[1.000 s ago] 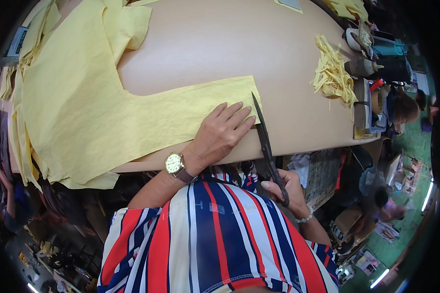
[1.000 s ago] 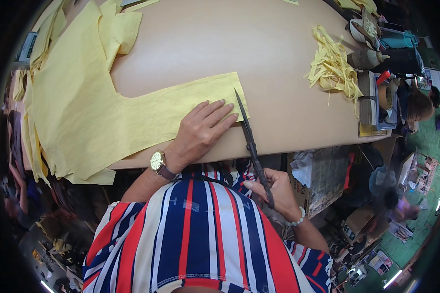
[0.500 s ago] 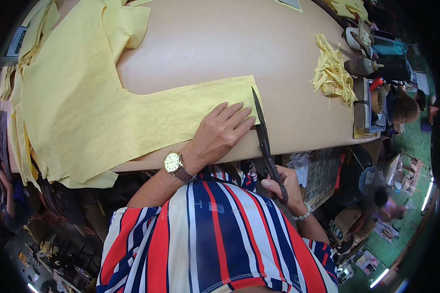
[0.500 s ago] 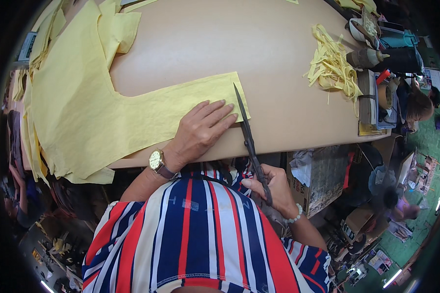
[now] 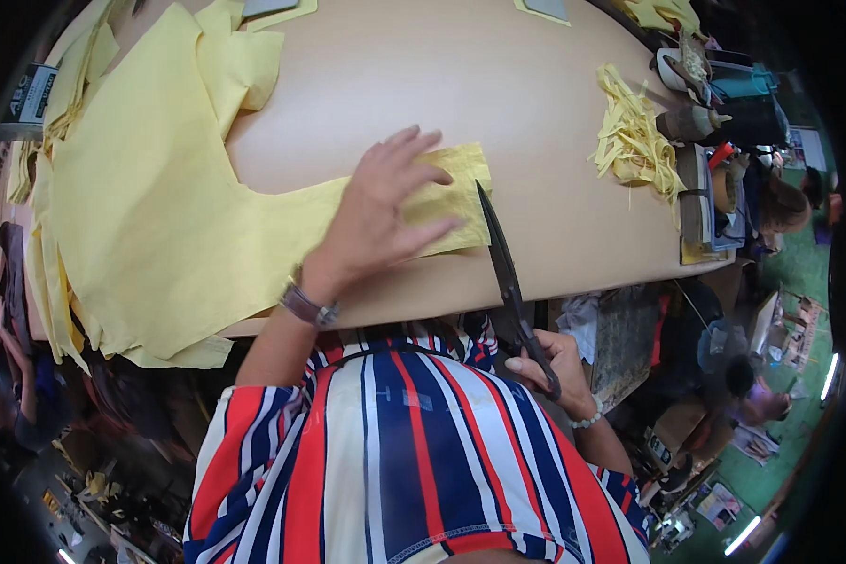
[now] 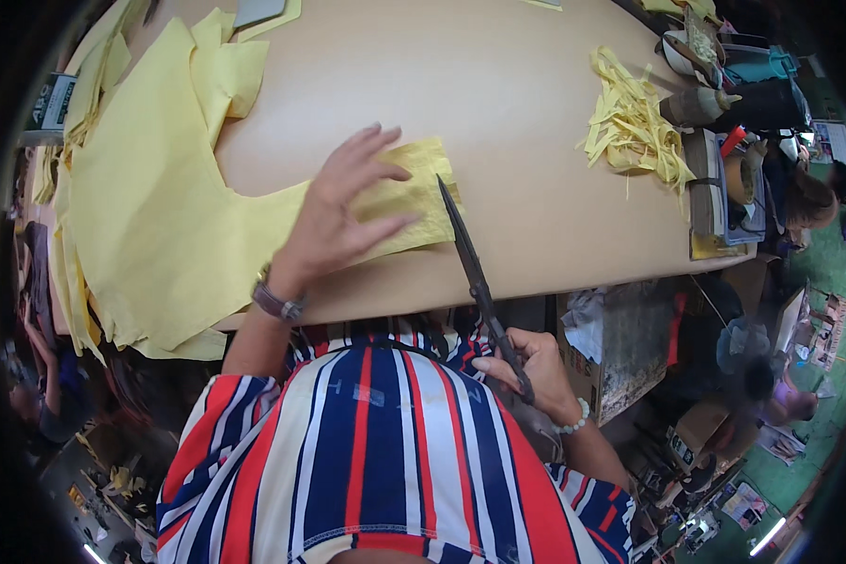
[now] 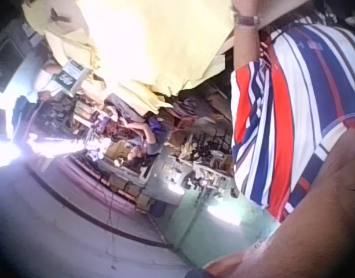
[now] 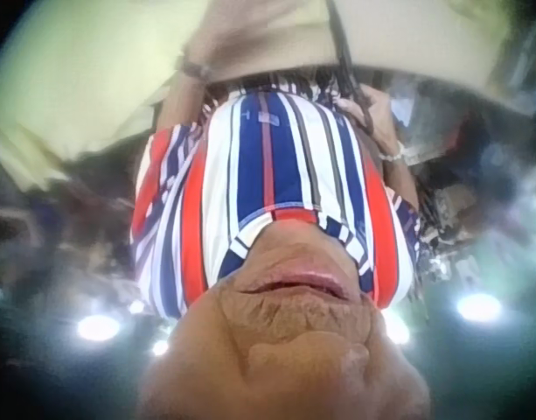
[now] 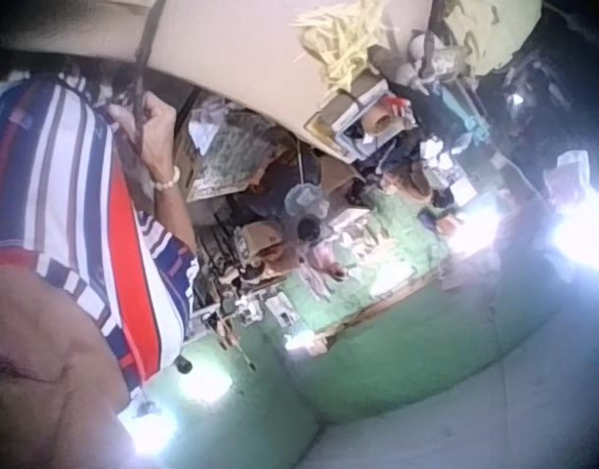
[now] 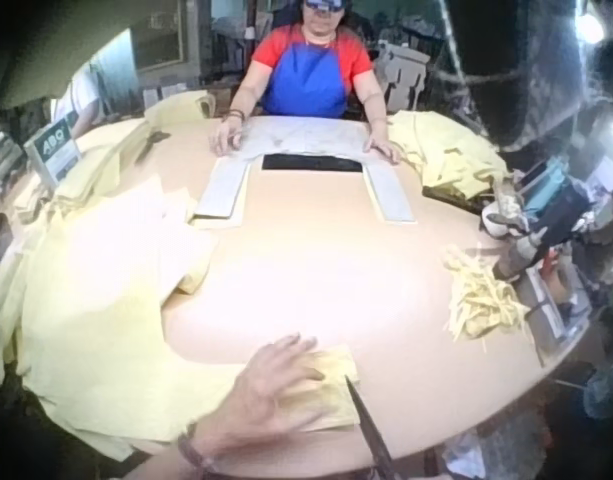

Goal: The person trims and cuts fabric pieces along the edges using shears.

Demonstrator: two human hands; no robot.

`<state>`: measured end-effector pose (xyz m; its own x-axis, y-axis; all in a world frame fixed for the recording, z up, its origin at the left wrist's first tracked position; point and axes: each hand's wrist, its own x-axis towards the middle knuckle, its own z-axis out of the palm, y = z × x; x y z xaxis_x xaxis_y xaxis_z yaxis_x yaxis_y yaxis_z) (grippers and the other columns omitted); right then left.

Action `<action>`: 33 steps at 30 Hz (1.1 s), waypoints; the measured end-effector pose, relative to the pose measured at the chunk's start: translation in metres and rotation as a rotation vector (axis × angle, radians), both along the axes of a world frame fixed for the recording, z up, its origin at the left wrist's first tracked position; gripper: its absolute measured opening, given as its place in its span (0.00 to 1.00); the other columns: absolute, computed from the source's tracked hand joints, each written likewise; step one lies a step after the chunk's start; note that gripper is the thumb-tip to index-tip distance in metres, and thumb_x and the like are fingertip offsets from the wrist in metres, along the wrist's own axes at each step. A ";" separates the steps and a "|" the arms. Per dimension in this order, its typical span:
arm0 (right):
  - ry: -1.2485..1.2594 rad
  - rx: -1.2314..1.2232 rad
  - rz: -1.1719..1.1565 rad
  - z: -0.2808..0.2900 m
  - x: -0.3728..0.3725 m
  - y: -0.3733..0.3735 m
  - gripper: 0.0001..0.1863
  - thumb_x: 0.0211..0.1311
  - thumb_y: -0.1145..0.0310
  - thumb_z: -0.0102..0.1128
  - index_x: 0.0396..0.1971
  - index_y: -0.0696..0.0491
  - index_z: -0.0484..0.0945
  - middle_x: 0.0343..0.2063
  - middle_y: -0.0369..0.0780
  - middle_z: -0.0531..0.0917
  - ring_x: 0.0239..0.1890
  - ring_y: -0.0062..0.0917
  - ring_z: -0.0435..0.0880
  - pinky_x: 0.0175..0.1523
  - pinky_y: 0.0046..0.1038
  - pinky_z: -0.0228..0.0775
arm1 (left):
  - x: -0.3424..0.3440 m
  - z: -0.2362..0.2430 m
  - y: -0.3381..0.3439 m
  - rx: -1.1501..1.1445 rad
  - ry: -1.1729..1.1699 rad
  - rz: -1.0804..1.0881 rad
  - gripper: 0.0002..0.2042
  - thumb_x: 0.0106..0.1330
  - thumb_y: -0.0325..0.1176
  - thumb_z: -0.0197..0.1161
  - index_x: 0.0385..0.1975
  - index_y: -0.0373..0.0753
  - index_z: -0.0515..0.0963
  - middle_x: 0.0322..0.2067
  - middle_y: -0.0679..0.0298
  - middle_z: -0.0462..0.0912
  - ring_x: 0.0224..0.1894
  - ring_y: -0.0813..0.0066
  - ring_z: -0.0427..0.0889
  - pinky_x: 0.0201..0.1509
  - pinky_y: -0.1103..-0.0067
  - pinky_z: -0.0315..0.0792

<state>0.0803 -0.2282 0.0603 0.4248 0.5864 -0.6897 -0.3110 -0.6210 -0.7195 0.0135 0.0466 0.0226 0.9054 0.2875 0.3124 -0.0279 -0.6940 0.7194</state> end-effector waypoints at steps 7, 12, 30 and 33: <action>-0.162 0.160 0.115 -0.003 0.002 0.000 0.16 0.45 0.65 0.70 0.13 0.55 0.70 0.10 0.27 0.67 0.15 0.08 0.61 0.19 0.15 0.50 | 0.025 0.029 0.058 -0.832 0.313 -0.403 0.11 0.51 0.31 0.68 0.32 0.33 0.79 0.23 0.71 0.77 0.30 0.85 0.72 0.40 0.86 0.66; -0.150 0.165 0.129 -0.007 0.003 -0.001 0.16 0.44 0.64 0.70 0.13 0.55 0.71 0.09 0.28 0.67 0.15 0.09 0.62 0.20 0.15 0.51 | 0.030 0.045 0.061 -0.738 0.413 -0.472 0.10 0.52 0.27 0.65 0.35 0.32 0.81 0.25 0.68 0.81 0.28 0.85 0.74 0.39 0.87 0.68; -0.267 0.228 0.233 -0.008 0.006 0.019 0.17 0.43 0.64 0.71 0.12 0.56 0.71 0.09 0.30 0.68 0.13 0.12 0.64 0.19 0.17 0.53 | 0.022 0.050 0.071 -0.733 0.451 -0.565 0.12 0.51 0.26 0.65 0.37 0.32 0.80 0.31 0.64 0.83 0.32 0.84 0.76 0.41 0.87 0.69; -0.253 0.232 0.217 -0.010 0.004 0.019 0.17 0.44 0.63 0.71 0.12 0.56 0.72 0.09 0.31 0.68 0.13 0.12 0.64 0.19 0.17 0.53 | 0.022 0.049 0.070 -0.731 0.463 -0.559 0.13 0.51 0.26 0.65 0.37 0.32 0.80 0.32 0.63 0.83 0.34 0.83 0.77 0.44 0.86 0.68</action>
